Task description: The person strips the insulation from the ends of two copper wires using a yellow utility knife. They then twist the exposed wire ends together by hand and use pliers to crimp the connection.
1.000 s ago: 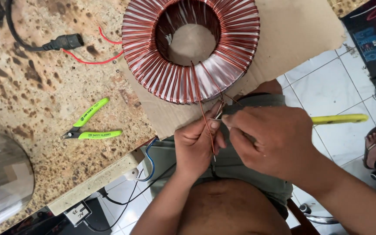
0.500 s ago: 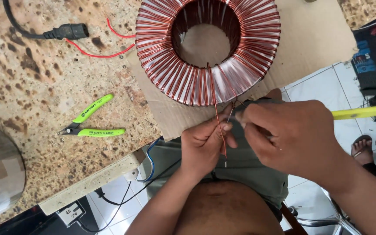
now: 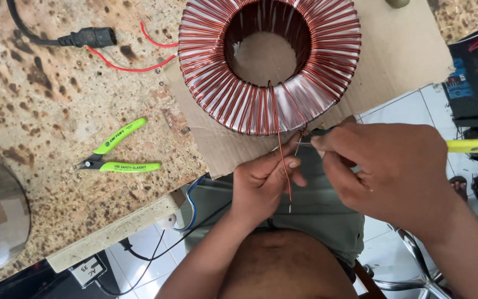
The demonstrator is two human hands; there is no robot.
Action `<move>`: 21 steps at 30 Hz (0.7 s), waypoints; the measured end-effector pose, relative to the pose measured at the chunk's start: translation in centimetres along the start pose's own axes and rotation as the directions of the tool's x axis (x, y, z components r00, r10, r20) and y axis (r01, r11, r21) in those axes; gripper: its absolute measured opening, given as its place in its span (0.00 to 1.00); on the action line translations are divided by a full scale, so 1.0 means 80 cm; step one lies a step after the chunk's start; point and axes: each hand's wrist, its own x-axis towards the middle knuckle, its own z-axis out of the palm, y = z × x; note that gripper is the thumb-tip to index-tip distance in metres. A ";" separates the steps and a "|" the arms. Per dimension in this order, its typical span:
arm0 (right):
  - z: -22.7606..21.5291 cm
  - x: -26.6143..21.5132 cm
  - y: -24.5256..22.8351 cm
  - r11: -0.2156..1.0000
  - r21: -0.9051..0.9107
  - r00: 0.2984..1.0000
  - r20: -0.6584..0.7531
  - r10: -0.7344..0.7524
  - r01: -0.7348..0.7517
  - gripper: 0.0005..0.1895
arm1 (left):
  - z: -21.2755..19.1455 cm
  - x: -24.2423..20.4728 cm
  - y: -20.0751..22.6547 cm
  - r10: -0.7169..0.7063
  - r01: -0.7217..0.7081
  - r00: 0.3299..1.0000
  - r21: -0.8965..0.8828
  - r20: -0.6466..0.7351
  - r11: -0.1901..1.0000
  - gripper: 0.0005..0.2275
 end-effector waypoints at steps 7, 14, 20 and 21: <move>-0.008 -0.006 -0.001 0.975 0.212 0.983 0.180 0.030 -0.068 0.07 | 0.002 -0.003 -0.012 -0.007 0.005 0.999 -0.063 -0.037 0.998 0.17; 0.034 -0.026 -0.014 0.977 0.106 0.983 0.029 0.181 -0.184 0.04 | 0.008 -0.003 -0.012 0.011 -0.021 0.998 -0.169 -0.059 0.985 0.16; 0.053 -0.058 -0.023 0.857 0.342 0.914 0.013 0.406 -0.385 0.04 | 0.004 -0.004 -0.014 0.011 -0.010 1.000 -0.233 0.003 0.972 0.16; 0.061 -0.057 -0.025 0.866 0.301 0.896 -0.075 0.438 -0.398 0.05 | 0.004 -0.004 -0.014 0.000 0.006 1.000 -0.258 0.025 0.966 0.18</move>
